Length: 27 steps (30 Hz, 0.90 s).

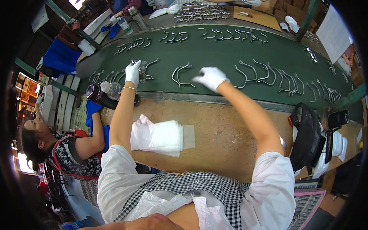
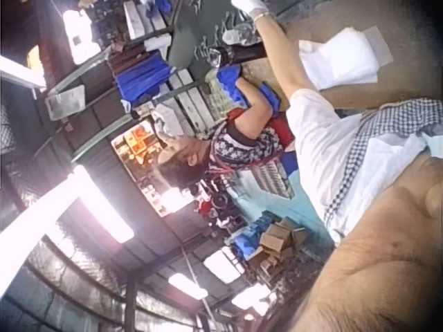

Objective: The person picks metal brackets from a conveyor belt, stacks and aligns them together in their hands, and places them on the table.

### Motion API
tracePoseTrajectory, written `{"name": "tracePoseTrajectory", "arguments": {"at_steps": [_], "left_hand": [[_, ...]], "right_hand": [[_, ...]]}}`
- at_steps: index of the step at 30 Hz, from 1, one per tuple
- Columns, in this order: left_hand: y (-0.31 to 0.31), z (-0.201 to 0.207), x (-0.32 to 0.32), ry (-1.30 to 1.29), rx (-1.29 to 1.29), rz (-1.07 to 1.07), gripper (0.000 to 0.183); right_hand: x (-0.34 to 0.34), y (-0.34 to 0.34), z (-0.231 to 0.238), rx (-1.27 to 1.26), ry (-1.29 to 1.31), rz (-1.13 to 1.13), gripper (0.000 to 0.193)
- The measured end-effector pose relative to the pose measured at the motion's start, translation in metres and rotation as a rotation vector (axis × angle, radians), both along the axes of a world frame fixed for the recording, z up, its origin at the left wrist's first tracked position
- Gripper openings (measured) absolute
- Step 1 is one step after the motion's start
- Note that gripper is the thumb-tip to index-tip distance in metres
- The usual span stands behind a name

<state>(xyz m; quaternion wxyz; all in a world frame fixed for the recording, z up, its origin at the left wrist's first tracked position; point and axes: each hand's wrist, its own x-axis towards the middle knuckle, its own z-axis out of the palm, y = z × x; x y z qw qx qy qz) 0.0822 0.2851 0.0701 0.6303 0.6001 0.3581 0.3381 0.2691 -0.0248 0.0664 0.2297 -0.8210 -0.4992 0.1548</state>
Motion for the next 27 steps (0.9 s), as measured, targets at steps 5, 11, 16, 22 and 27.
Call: {"name": "tracePoseTrajectory", "arguments": {"at_steps": [5, 11, 16, 22, 27], "left_hand": [[0.035, -0.012, -0.006, 0.747, 0.670, 0.204, 0.034], [0.022, -0.026, 0.016, 1.071, 0.794, 0.039, 0.036], [0.025, -0.032, 0.016, 1.120, 0.884, -0.058, 0.040], [0.025, -0.033, 0.021, 1.226, 0.936, -0.159, 0.034], [0.023, -0.025, 0.011, 1.164, 0.971, -0.126, 0.031]], "right_hand": [[-0.064, 0.055, 0.002, -0.101, -0.030, -0.179, 0.057], [-0.068, 0.082, -0.024, -0.091, 0.006, -0.196, 0.020], [-0.052, 0.047, -0.019, -0.259, 0.087, 0.009, 0.027], [-0.041, -0.051, -0.022, -0.100, 0.634, 0.056, 0.033], [-0.059, -0.130, -0.016, 0.083, 1.136, -0.024, 0.032]]}}
